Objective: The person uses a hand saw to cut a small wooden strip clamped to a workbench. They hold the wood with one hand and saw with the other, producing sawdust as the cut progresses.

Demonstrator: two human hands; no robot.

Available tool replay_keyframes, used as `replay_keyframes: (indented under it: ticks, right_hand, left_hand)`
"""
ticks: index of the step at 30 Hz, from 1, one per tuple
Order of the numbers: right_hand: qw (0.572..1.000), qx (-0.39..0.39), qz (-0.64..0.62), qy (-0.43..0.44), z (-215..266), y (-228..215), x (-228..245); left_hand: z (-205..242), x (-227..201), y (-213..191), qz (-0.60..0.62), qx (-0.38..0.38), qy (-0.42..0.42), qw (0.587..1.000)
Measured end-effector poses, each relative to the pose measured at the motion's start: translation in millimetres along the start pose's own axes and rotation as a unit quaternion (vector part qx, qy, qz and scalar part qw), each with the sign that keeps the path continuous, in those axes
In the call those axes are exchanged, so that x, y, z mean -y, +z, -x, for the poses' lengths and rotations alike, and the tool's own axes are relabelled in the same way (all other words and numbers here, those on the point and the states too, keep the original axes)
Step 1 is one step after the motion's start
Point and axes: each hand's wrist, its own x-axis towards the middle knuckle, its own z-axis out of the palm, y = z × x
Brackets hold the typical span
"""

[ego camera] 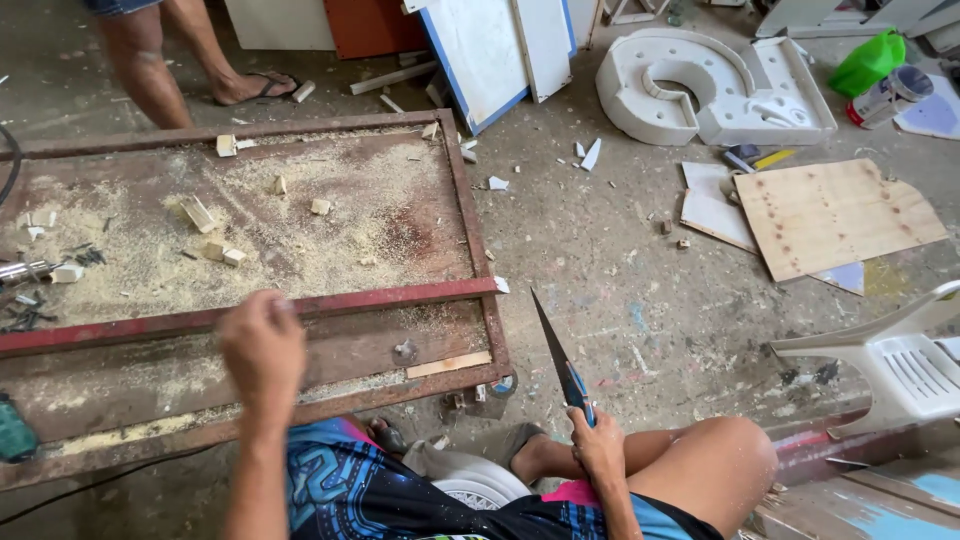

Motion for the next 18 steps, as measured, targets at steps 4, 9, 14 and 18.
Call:
replay_keyframes:
  ticks: [4,9,14,18]
  right_hand:
    - [1.0,0.003,0.009,-0.004,-6.6,-1.1,-6.3]
    - [0.999,0.0,0.036,-0.003,-7.6,-0.1,-9.2]
    - [0.999,-0.017,0.03,-0.032,-4.9,4.5,-11.2]
    - [0.986,-0.057,-0.107,-0.114,4.3,6.8,-11.3]
  left_hand:
    - [-0.7,99.3,-4.2,-0.22,-0.085,-0.087,0.968]
    - [15.8,152.4,10.3,-0.213,0.037,-0.187,0.958]
    - [8.0,-3.2,9.8,-0.128,-0.048,0.014,0.991]
    - [-9.0,-70.1,62.2,-0.038,0.131,0.198,0.971]
